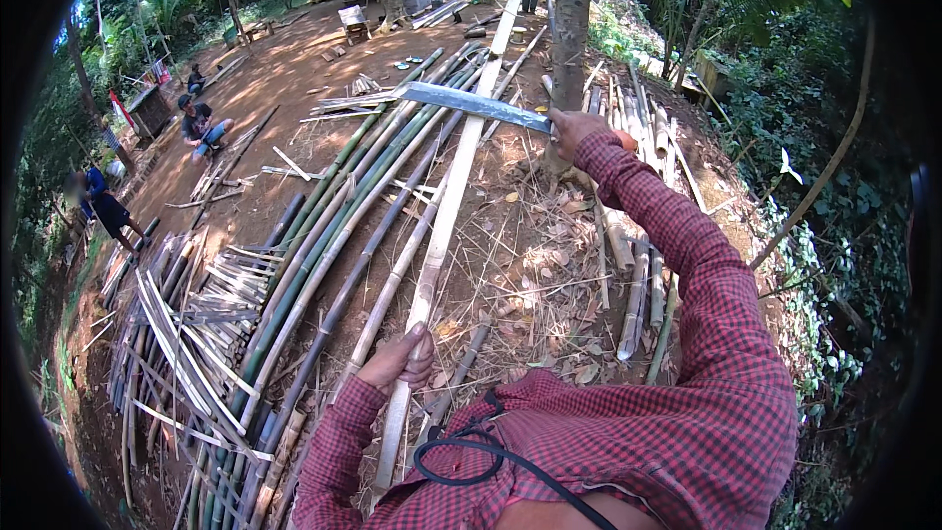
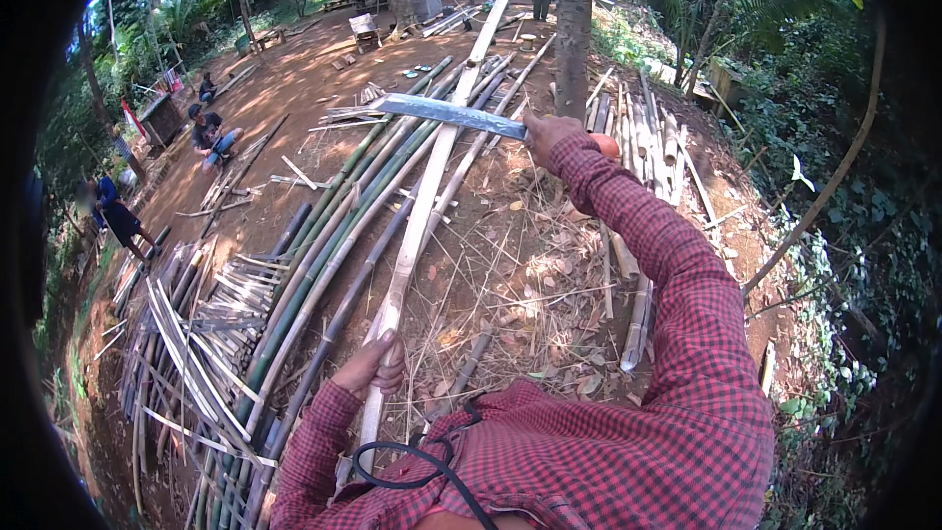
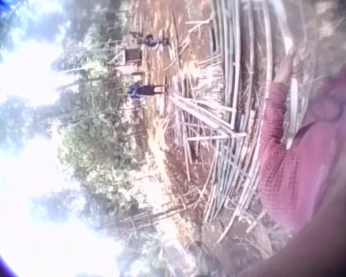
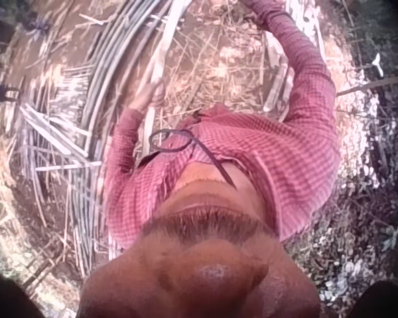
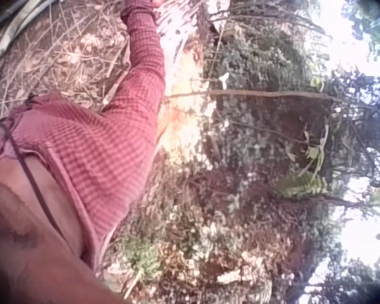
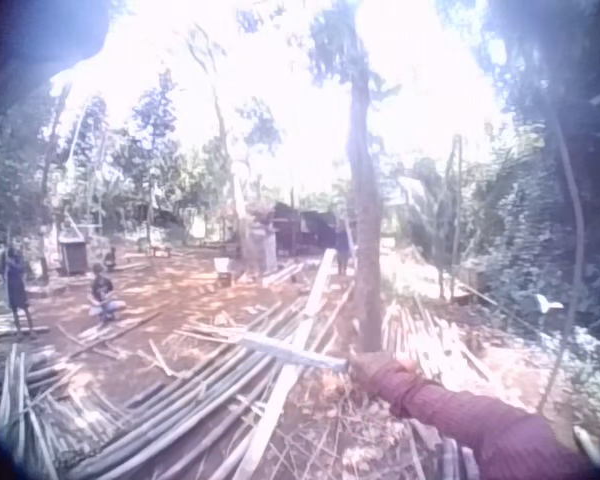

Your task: The person uses a machete to split long bamboo poles into thin strips. They repeatedly strike the bamboo with the blade to drive it through the material, then pull the resulting strips apart by hand. The processed bamboo strips are dropped onto a pile on the ground.

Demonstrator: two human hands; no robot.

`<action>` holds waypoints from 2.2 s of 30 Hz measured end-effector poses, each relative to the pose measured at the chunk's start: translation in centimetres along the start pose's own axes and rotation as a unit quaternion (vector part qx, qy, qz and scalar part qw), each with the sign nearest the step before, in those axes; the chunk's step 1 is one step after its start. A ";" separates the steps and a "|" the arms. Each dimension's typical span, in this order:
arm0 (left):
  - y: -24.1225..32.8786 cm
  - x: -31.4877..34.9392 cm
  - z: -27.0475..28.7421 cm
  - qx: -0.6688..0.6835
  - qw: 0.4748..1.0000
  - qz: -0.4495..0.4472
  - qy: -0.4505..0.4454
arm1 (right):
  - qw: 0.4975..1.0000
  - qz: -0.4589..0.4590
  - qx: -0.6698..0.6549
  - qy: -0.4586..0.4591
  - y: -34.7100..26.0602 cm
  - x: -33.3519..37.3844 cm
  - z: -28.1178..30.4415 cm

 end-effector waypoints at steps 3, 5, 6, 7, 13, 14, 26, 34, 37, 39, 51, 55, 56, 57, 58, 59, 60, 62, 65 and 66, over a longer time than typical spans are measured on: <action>-0.1 0.2 -0.2 -0.018 1.000 -0.011 -0.002 | 0.994 0.100 -0.031 0.025 -1.2 1.1 0.1; -1.2 1.3 -0.2 -0.042 0.999 0.005 0.002 | 0.999 0.027 -0.039 0.023 1.9 -0.7 -0.4; -1.0 1.4 -0.6 -0.047 0.999 0.006 0.014 | 0.997 -0.058 -0.039 -0.014 3.3 -2.0 0.5; -0.6 1.5 -1.1 -0.050 0.998 0.004 0.026 | 0.997 -0.063 -0.031 -0.010 3.9 -2.6 1.1; -0.6 1.8 -1.6 -0.021 0.999 0.015 0.025 | 0.999 0.039 -0.005 -0.002 2.0 -1.7 0.0; -0.4 2.1 -1.9 -0.042 0.998 0.021 0.041 | 1.000 0.000 -0.013 -0.008 3.2 -1.9 -0.2; -1.7 3.4 -2.4 -0.050 0.995 0.044 0.070 | 0.997 -0.057 -0.029 -0.050 3.1 -0.8 -0.2; -2.8 5.1 -2.3 -0.015 0.995 0.050 0.086 | 0.996 -0.043 -0.025 -0.075 3.1 -1.9 -2.6; -3.2 4.3 -1.3 -0.005 0.995 0.059 0.080 | 0.997 0.050 -0.010 -0.063 -0.6 0.1 -3.5; -2.8 4.3 -1.5 0.004 0.995 0.055 0.085 | 0.987 0.159 0.007 -0.026 -0.7 -0.5 -4.2; -3.4 6.6 -2.3 0.009 0.992 0.057 0.116 | 0.993 0.081 -0.072 -0.040 2.3 -1.9 -6.4; -4.2 6.6 -1.1 0.028 0.990 0.067 0.121 | 0.999 -0.004 -0.033 -0.040 0.2 -2.0 -3.0; -3.5 6.5 -2.0 -0.004 0.986 0.064 0.155 | 0.998 0.041 -0.036 -0.044 -1.3 0.1 -3.6; -3.1 6.1 -2.4 0.014 0.988 0.049 0.144 | 0.980 0.193 -0.040 0.016 -1.8 -0.1 -3.5; -2.8 5.9 -2.4 0.032 0.990 0.033 0.133 | 0.961 0.270 -0.043 0.033 -2.5 0.9 -3.7; -3.3 6.1 -2.4 0.020 0.991 0.035 0.125 | 0.964 0.262 -0.038 0.037 -2.1 0.1 -4.2; -4.0 6.7 -2.5 0.004 0.993 0.041 0.114 | 0.967 0.248 -0.033 0.041 -1.1 -0.8 -4.5; -5.5 7.6 -3.0 -0.047 0.988 0.044 0.139 | 0.998 -0.050 -0.041 -0.024 2.0 -4.9 -3.6; -6.4 9.3 -2.9 -0.164 0.966 0.060 0.191 | 0.985 -0.151 -0.075 -0.036 2.8 -5.4 -1.6; -5.7 9.4 -3.6 -0.105 0.978 0.079 0.160 | 0.996 -0.075 -0.043 -0.034 1.9 -5.2 -2.1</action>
Point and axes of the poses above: each hand's wrist, its own x-axis away from the middle knuckle, its own z-axis out of the back of the hand, y = z × x, the point moved 1 cm from there along -x, towards the middle knuckle, and after that the axes turned 3 degrees about -x, right-handed, at the moved point
